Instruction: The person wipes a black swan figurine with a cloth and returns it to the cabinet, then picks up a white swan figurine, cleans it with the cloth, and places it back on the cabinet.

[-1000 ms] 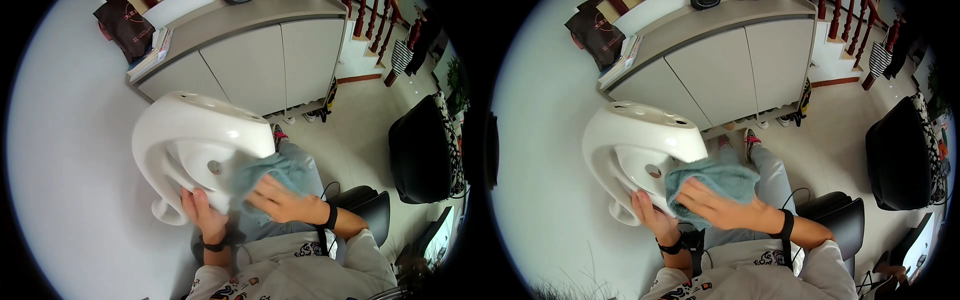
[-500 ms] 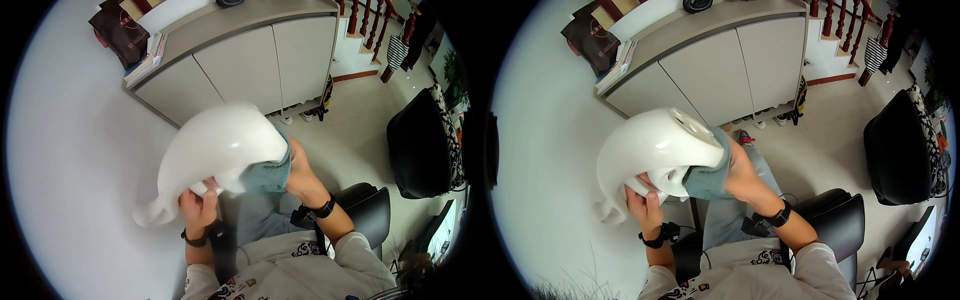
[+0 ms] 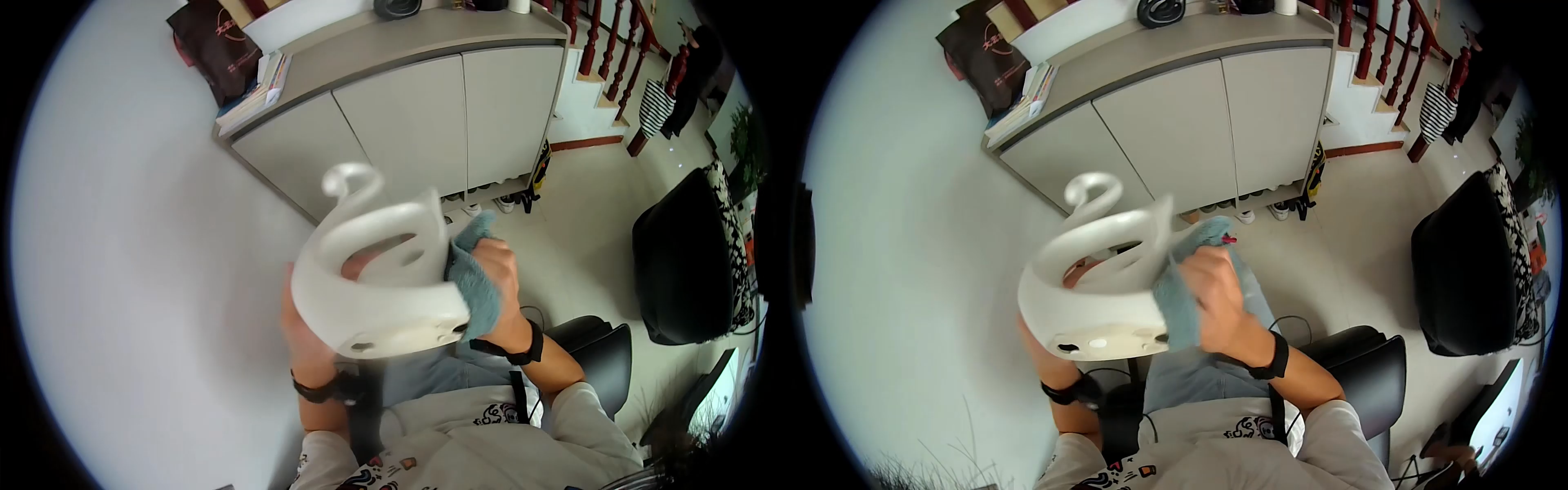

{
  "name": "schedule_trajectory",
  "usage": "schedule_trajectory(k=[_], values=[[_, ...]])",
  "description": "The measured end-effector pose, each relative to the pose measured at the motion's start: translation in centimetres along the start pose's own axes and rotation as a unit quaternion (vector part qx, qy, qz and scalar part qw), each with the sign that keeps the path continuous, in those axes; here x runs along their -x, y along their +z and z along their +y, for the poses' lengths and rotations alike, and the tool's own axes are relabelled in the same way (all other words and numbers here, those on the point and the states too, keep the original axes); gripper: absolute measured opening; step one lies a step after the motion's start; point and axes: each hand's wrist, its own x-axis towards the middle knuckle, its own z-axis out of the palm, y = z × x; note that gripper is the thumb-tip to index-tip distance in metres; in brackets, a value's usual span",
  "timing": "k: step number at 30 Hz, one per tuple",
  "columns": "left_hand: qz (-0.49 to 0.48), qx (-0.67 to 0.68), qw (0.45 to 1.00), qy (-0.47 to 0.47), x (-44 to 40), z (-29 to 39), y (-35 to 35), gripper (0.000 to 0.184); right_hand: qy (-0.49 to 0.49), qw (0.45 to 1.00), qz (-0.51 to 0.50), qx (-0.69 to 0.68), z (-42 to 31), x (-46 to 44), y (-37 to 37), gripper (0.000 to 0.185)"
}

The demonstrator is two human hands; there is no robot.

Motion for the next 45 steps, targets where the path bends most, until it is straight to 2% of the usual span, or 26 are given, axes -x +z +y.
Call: schedule_trajectory(k=[2, 3, 5, 9, 12, 15, 20, 23, 25, 27, 28, 31, 34, 37, 45], values=[[0.057, 0.157, 0.981, -0.103, -0.6, 0.5, -0.8, 0.064, -0.070, 0.997, 0.030, 0.015, -0.1, -0.9, 0.4, 0.033], [0.089, 0.229, 0.956, -0.163, -0.6, 0.6, -1.3, 0.067, -0.113, 0.993, 0.003, 0.027, 0.3, -0.6, 0.3, 0.030], [0.040, 0.173, 0.966, -0.188, -0.8, 0.1, -1.8, 0.062, -0.203, 0.977, -0.045, 0.051, 1.3, 0.1, 0.0, 0.026], [-0.015, 0.147, 0.971, -0.190, -0.9, -0.4, -1.7, 0.051, -0.193, 0.977, -0.076, 0.041, 1.4, 0.9, 0.1, 0.027], [0.038, 0.135, 0.979, -0.147, -0.4, -1.7, -1.2, 0.046, -0.125, 0.988, -0.077, 0.053, 1.0, 1.0, -0.1, 0.032], [0.030, 0.068, 0.993, -0.094, -0.4, -2.5, -2.0, 0.058, -0.062, 0.991, -0.106, 0.051, 0.4, 1.2, -0.4, 0.034], [0.041, -0.015, 0.999, -0.009, 0.2, -1.3, -1.9, 0.063, -0.005, 0.979, -0.206, -0.010, 0.1, 1.1, -1.5, 0.023], [0.045, -0.060, 0.997, 0.019, 1.0, -1.1, -2.2, 0.066, 0.072, 0.970, -0.224, -0.065, -0.8, 0.8, -1.8, 0.017], [0.044, -0.125, 0.990, 0.045, 1.6, -0.9, -1.7, 0.065, 0.068, 0.967, -0.236, -0.064, -1.3, 0.5, -1.7, 0.015], [0.033, -0.138, 0.988, 0.060, 1.8, -0.7, -1.0, 0.066, -0.005, 0.967, -0.254, -0.031, -1.9, 0.0, -1.5, 0.016], [0.026, -0.154, 0.985, 0.074, 1.8, -0.7, -0.8, 0.066, -0.020, 0.969, -0.248, -0.003, -2.7, -1.0, -1.1, 0.021], [0.010, -0.195, 0.973, 0.126, 1.9, -1.6, -1.2, 0.067, -0.060, 0.962, -0.266, 0.008, -4.4, -2.4, 0.4, 0.021], [0.035, -0.244, 0.951, 0.187, 2.1, -2.6, -1.1, 0.068, -0.067, 0.959, -0.274, 0.009, -4.6, -3.4, 0.5, 0.023], [0.058, -0.217, 0.956, 0.191, 2.6, -3.0, -0.7, 0.068, -0.071, 0.964, -0.252, 0.041, -4.3, -3.2, 0.4, 0.024], [0.027, -0.283, 0.934, 0.218, 3.1, -3.2, -1.4, 0.071, -0.060, 0.954, -0.258, 0.144, -2.3, -2.5, -0.6, 0.022]])
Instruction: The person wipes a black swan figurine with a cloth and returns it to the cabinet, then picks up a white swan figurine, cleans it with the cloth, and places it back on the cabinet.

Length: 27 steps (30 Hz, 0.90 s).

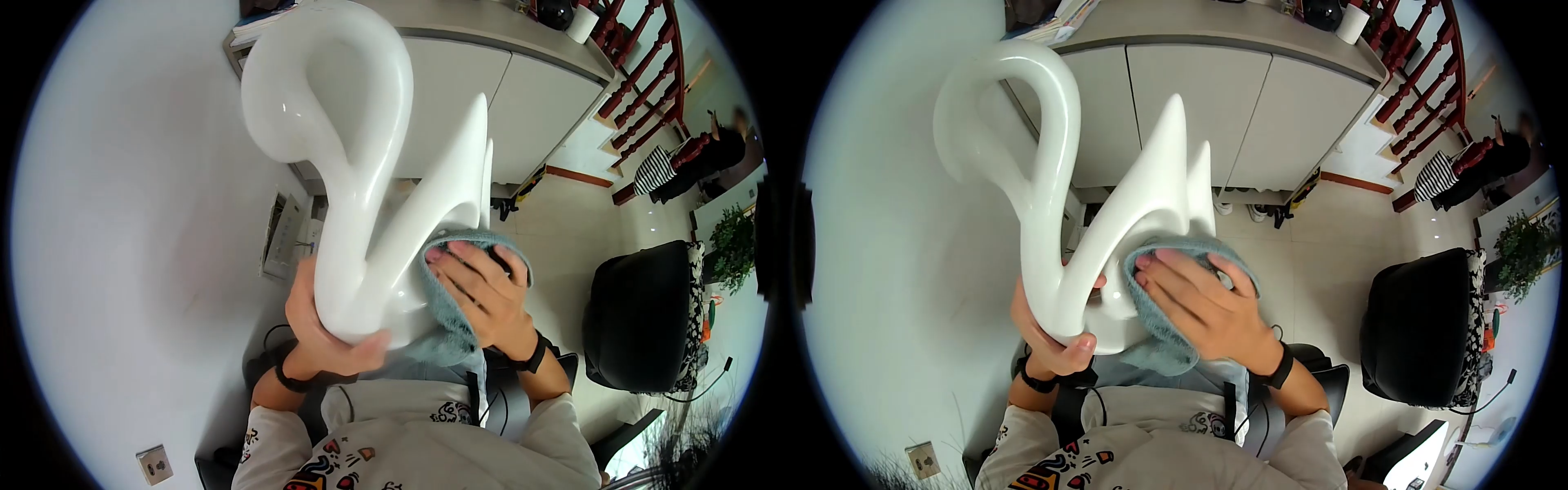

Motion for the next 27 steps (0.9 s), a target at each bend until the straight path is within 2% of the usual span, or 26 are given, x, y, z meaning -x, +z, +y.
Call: schedule_trajectory(k=[6, 7, 10, 14, 21, 24, 25, 27], values=[[-0.011, 0.005, 1.000, -0.020, 0.2, -0.2, 0.2, 0.072, 0.021, 1.000, -0.013, 0.019, 1.2, -0.7, 0.0, 0.030], [-0.018, 0.008, 1.000, -0.024, 0.5, -0.5, 0.2, 0.073, 0.010, 0.997, -0.012, 0.070, 1.3, -0.6, 0.3, 0.035], [-0.023, -0.028, 0.999, -0.020, 0.7, -0.5, 0.7, 0.074, 0.061, 0.994, -0.010, 0.089, 0.2, -1.4, -0.1, 0.036], [-0.017, -0.035, 0.999, -0.011, 0.7, -0.4, 1.2, 0.075, 0.066, 0.996, -0.011, 0.057, 0.0, -0.7, 0.6, 0.036], [0.007, 0.011, 0.997, -0.070, 1.4, -1.3, 1.3, 0.074, 0.077, 0.987, 0.022, -0.140, 0.3, 2.3, 1.6, 0.044], [0.011, 0.016, 0.998, -0.052, 1.3, -1.2, 1.7, 0.072, 0.149, 0.979, 0.079, -0.112, 0.0, 4.8, 4.1, 0.059], [0.008, 0.012, 0.999, -0.046, 1.4, -1.4, 1.8, 0.072, 0.187, 0.964, 0.100, -0.163, 0.1, 4.6, 4.0, 0.073], [0.011, 0.021, 0.999, -0.039, 1.5, -1.4, 1.9, 0.071, 0.266, 0.926, 0.109, -0.243, 0.0, 3.4, 3.2, 0.076]])
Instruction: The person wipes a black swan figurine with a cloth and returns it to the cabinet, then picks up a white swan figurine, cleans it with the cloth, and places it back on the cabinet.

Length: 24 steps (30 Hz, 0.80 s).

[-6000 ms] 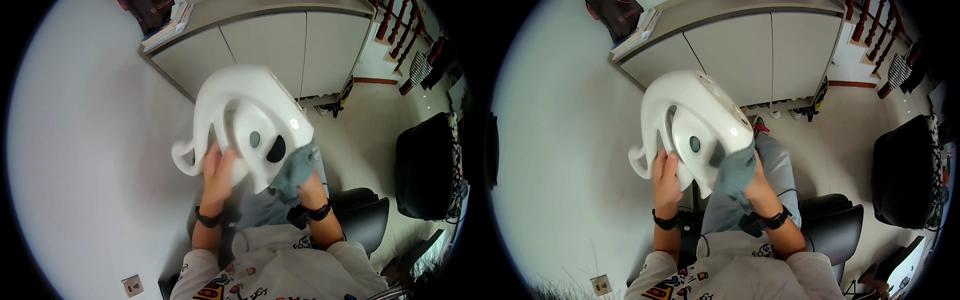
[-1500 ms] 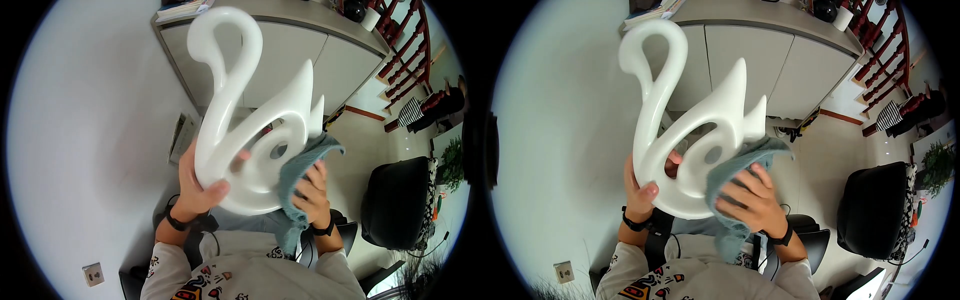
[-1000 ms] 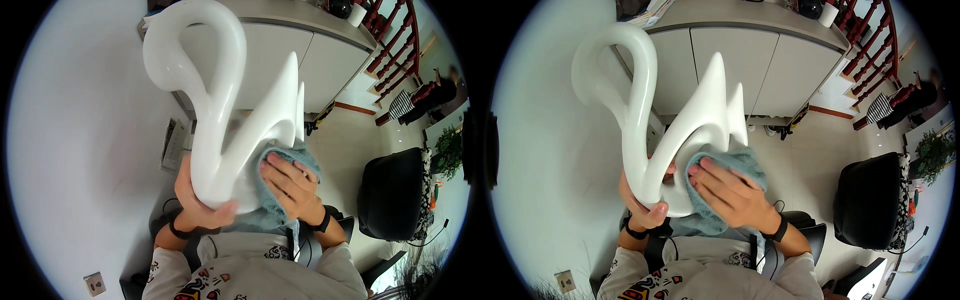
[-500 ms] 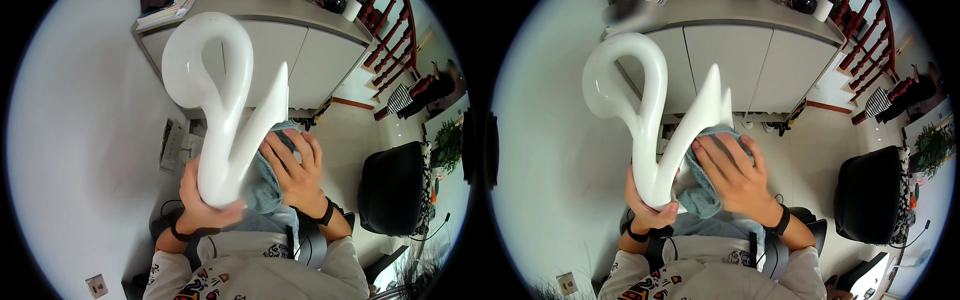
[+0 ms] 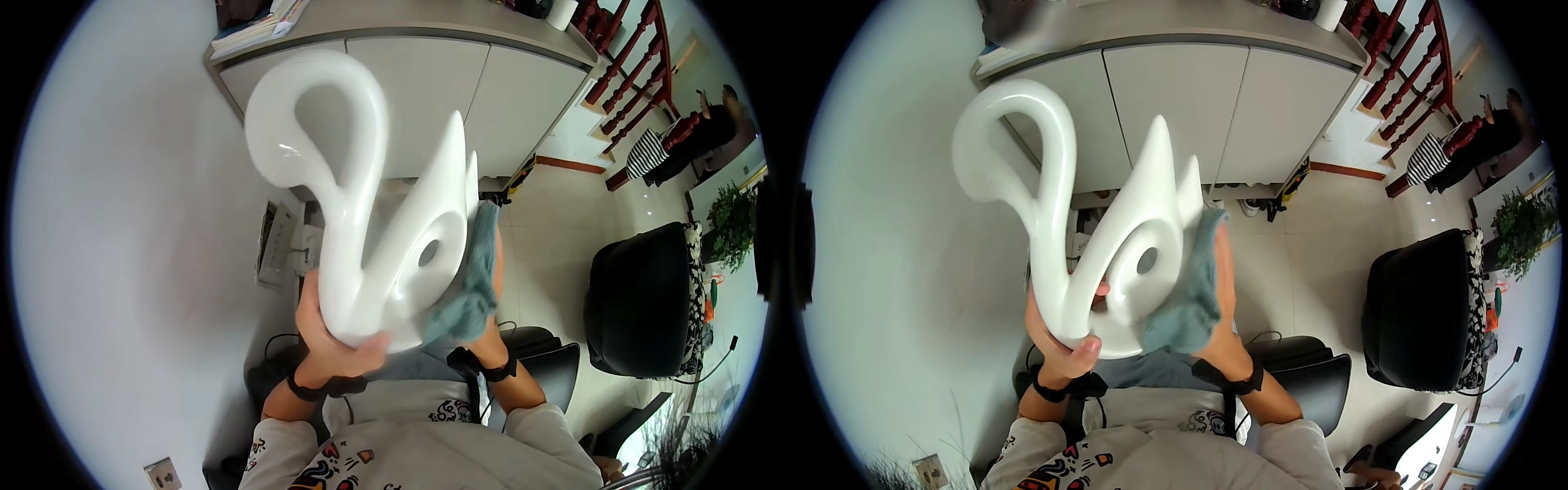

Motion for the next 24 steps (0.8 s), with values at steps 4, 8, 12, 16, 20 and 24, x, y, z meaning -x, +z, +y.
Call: schedule_trajectory(k=[4, 8, 12, 16, 20, 24], values=[[-0.036, 0.028, 0.999, -0.006, -0.4, 0.2, -0.8, 0.072, 0.221, 0.924, 0.029, -0.311, 2.7, 1.8, 0.3, 0.052], [-0.101, 0.049, 0.993, -0.049, -0.3, 0.3, -2.2, 0.075, 0.390, 0.814, 0.082, -0.423, 1.3, -0.3, -0.4, 0.031], [-0.096, 0.057, 0.992, -0.060, 0.0, 0.1, -2.6, 0.076, 0.271, 0.884, 0.043, -0.378, 2.2, -0.5, -0.4, 0.029], [-0.112, 0.070, 0.987, -0.090, 0.1, 0.3, -3.3, 0.075, 0.209, 0.923, 0.069, -0.314, 1.6, -1.3, -0.6, 0.026], [-0.133, 0.069, 0.978, -0.147, 0.2, 0.6, -3.2, 0.076, 0.227, 0.912, 0.094, -0.328, 1.5, -2.7, -1.6, 0.025], [-0.163, 0.087, 0.972, -0.146, -0.3, -0.4, -3.4, 0.069, 0.172, 0.932, 0.010, -0.318, 1.8, -3.8, -3.4, 0.036]])
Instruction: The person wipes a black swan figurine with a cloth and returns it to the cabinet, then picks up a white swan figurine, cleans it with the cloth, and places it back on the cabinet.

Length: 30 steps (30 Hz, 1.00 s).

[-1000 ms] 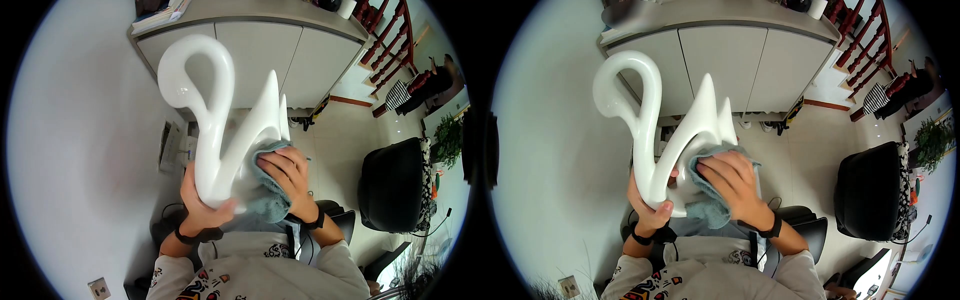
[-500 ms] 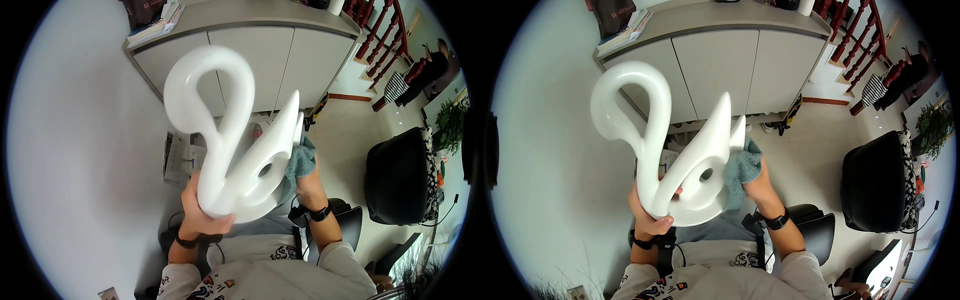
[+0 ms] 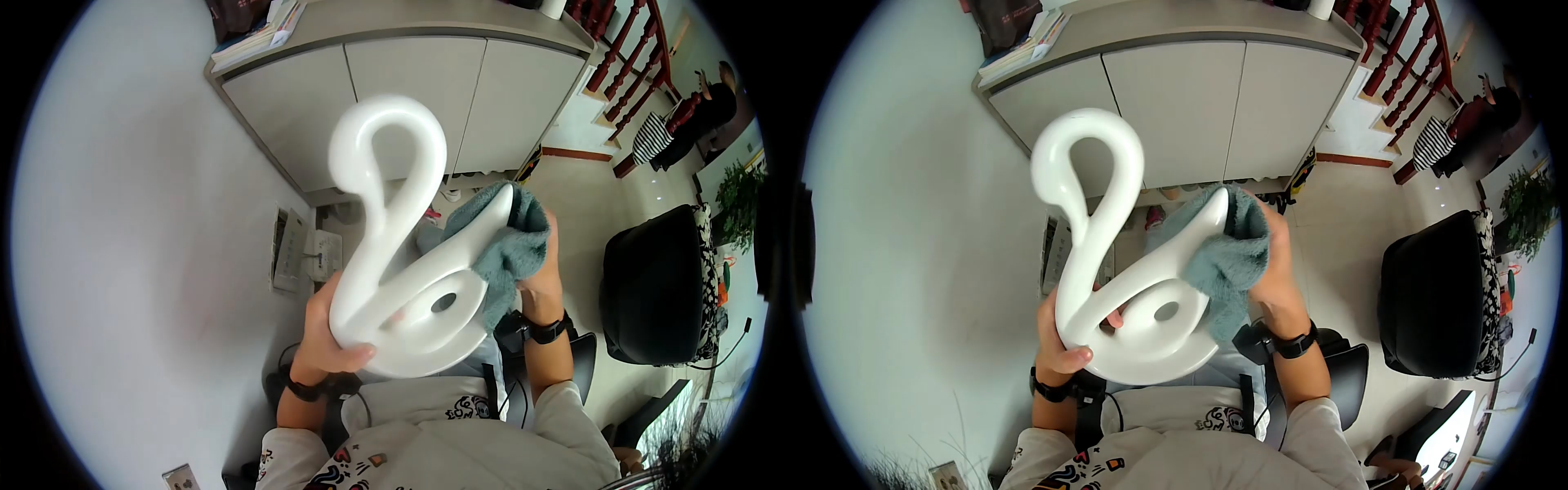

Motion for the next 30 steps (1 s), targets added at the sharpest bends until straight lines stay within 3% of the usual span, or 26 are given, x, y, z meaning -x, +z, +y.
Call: schedule_trajectory(k=[2, 8, 10, 13, 15, 17, 19, 21, 23, 26, 30], values=[[-0.014, 0.058, 0.997, -0.043, -0.4, 0.6, 0.0, 0.068, -0.022, 0.997, -0.064, 0.022, -1.1, -0.8, -0.1, 0.036], [-0.061, -0.021, 0.996, -0.058, -0.2, 0.4, 0.0, 0.067, -0.016, 0.981, -0.086, 0.172, -1.1, -1.0, -0.9, 0.019], [-0.061, -0.028, 0.997, -0.042, -0.2, -0.1, 0.1, 0.066, -0.108, 0.958, -0.034, 0.263, -1.0, -0.5, -0.5, 0.015], [-0.059, -0.032, 0.997, -0.045, -0.2, -0.2, 0.6, 0.067, -0.192, 0.935, 0.042, 0.294, -0.5, -0.1, -0.6, 0.013], [-0.058, -0.039, 0.995, -0.069, -0.2, 0.1, 1.0, 0.071, -0.157, 0.942, 0.143, 0.258, 0.1, -0.1, -0.9, 0.015], [-0.069, -0.066, 0.993, -0.071, -0.3, 0.4, 1.0, 0.070, -0.046, 0.937, 0.288, 0.193, 0.4, -0.1, -1.1, 0.018], [-0.081, -0.076, 0.990, -0.085, -0.3, 0.9, 0.9, 0.069, 0.057, 0.970, 0.233, 0.028, -1.1, -0.8, -3.2, 0.025], [-0.114, -0.101, 0.984, -0.088, -0.5, 1.5, 0.6, 0.069, 0.113, 0.958, 0.222, -0.143, -2.7, -0.9, -4.0, 0.029], [-0.147, -0.107, 0.979, -0.087, -0.3, 1.6, 0.3, 0.069, -0.009, 0.988, 0.044, -0.148, -2.2, 0.0, -5.2, 0.046], [-0.195, -0.103, 0.972, -0.075, -0.6, 1.6, 0.8, 0.066, -0.076, 0.986, -0.144, 0.030, -4.7, -1.9, -2.7, 0.044], [-0.220, -0.136, 0.959, -0.113, -0.7, 2.1, 1.7, 0.067, -0.116, 0.897, -0.368, 0.214, -8.1, -4.7, -0.4, 0.047]])
